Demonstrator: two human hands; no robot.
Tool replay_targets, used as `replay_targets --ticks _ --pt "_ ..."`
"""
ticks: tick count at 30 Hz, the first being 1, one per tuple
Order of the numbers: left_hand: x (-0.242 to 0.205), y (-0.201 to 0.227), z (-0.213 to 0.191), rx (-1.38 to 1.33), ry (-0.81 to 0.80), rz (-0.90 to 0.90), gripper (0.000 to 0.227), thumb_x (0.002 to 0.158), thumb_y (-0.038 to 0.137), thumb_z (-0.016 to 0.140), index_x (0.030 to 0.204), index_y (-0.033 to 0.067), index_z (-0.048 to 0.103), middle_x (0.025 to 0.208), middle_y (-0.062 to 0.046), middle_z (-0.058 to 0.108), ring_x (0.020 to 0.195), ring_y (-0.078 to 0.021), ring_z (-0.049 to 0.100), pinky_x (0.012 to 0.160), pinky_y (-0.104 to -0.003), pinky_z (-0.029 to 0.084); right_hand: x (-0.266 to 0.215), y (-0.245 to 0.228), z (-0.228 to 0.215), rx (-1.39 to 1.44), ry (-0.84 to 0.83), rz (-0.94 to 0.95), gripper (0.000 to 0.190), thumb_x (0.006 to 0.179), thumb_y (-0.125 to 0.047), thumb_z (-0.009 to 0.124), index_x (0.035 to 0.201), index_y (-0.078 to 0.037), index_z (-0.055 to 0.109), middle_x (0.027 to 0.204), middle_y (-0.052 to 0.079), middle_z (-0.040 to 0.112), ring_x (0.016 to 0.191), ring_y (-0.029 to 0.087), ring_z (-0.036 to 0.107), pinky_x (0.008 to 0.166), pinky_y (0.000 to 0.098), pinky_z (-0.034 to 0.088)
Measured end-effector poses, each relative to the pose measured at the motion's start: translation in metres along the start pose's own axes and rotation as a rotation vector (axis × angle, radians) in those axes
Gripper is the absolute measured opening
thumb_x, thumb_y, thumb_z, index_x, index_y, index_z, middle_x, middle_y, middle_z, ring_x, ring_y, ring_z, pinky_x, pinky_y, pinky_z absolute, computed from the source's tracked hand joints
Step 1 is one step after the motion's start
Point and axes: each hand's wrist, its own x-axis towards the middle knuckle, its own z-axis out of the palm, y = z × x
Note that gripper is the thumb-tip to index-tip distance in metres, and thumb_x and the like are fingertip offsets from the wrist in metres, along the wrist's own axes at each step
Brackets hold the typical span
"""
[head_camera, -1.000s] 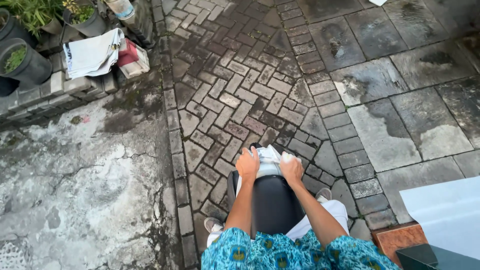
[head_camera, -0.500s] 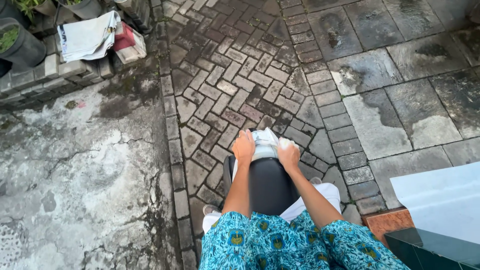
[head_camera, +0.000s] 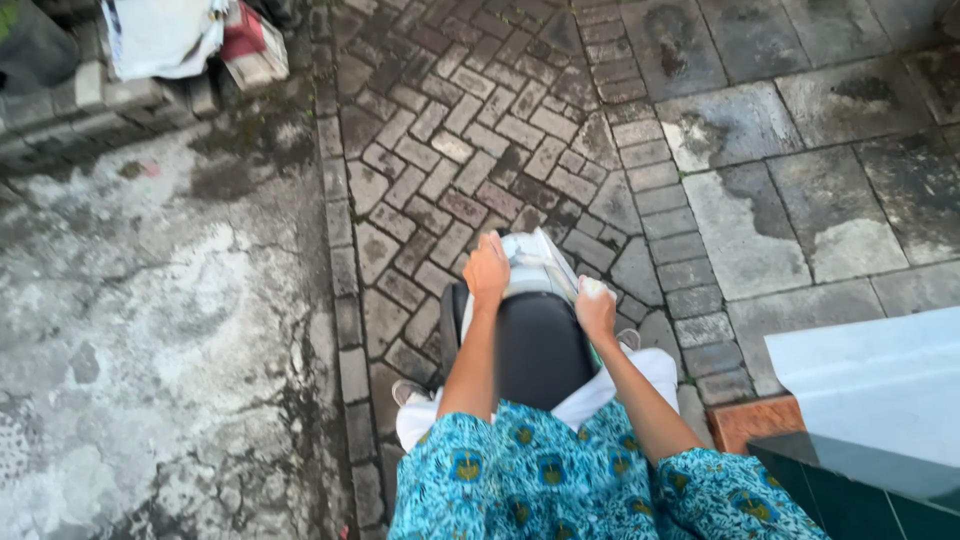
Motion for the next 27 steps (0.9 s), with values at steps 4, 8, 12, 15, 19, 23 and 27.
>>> replay_targets --ticks 4,8,12,15,19,23,27 --pt "-0.004 -0.018 0.001 -0.01 -0.014 0.011 0.047 0.108 0.047 0.035 0.106 0.0092 0.062 0.091 -0.027 0.072 0.087 -0.051 0.068 0.08 -0.063 0.05 -0.01 0.081 0.024 -0.111 0.007 -0.233 0.04 0.108 -0.031 0.041 0.093 -0.001 0.065 0.096 0.026 0.068 0.096 0.046 0.065 0.085 0.0544 0.049" --pt "-0.005 -0.023 -0.003 -0.013 -0.045 0.01 0.049 0.106 0.05 0.035 0.108 0.0094 0.062 0.093 -0.029 0.071 0.089 -0.0526 0.066 0.081 -0.063 0.049 -0.021 0.089 0.02 -0.03 -0.002 -0.139 0.039 0.106 -0.031 0.044 0.092 -0.001 0.065 0.094 0.028 0.067 0.094 0.049 0.063 0.083 0.0555 0.048" --pt "-0.013 -0.024 -0.009 0.003 -0.104 -0.049 0.051 0.107 0.052 0.033 0.106 0.009 0.061 0.095 -0.028 0.072 0.092 -0.0523 0.066 0.082 -0.064 0.048 -0.006 0.082 0.028 -0.117 0.012 -0.203 0.038 0.106 -0.029 0.042 0.092 -0.003 0.065 0.092 0.026 0.067 0.093 0.047 0.064 0.083 0.0559 0.048" --pt "-0.01 -0.028 -0.005 0.01 -0.087 -0.035 0.051 0.107 0.051 0.034 0.104 0.0087 0.062 0.092 -0.028 0.072 0.089 -0.0523 0.067 0.08 -0.064 0.049 0.003 -0.002 0.002 0.125 -0.003 0.016 0.04 0.105 -0.036 0.048 0.091 -0.004 0.068 0.093 0.025 0.067 0.093 0.049 0.061 0.079 0.0555 0.047" --pt "-0.012 -0.027 -0.001 0.035 -0.049 -0.026 0.05 0.107 0.05 0.036 0.101 0.0086 0.063 0.086 -0.027 0.072 0.083 -0.0516 0.068 0.076 -0.063 0.051 0.055 -0.037 0.038 -0.044 -0.001 -0.234 0.041 0.109 -0.037 0.048 0.092 -0.004 0.064 0.096 0.025 0.069 0.098 0.047 0.063 0.086 0.054 0.049" --pt "-0.008 -0.023 0.004 0.076 -0.01 -0.052 0.048 0.106 0.048 0.038 0.096 0.009 0.065 0.081 -0.026 0.071 0.077 -0.0502 0.069 0.073 -0.062 0.053 0.077 -0.134 0.025 -0.055 -0.054 -0.143 0.04 0.098 -0.045 0.059 0.096 -0.006 0.069 0.098 0.024 0.071 0.098 0.047 0.065 0.085 0.0537 0.051" --pt "-0.003 -0.02 0.001 0.054 -0.028 -0.081 0.049 0.107 0.045 0.038 0.096 0.0058 0.065 0.081 -0.027 0.071 0.077 -0.0506 0.069 0.073 -0.062 0.054 0.108 -0.148 0.042 -0.208 -0.156 -0.157 0.041 0.092 -0.05 0.065 0.09 -0.01 0.073 0.091 0.022 0.072 0.092 0.046 0.068 0.081 0.0535 0.054"
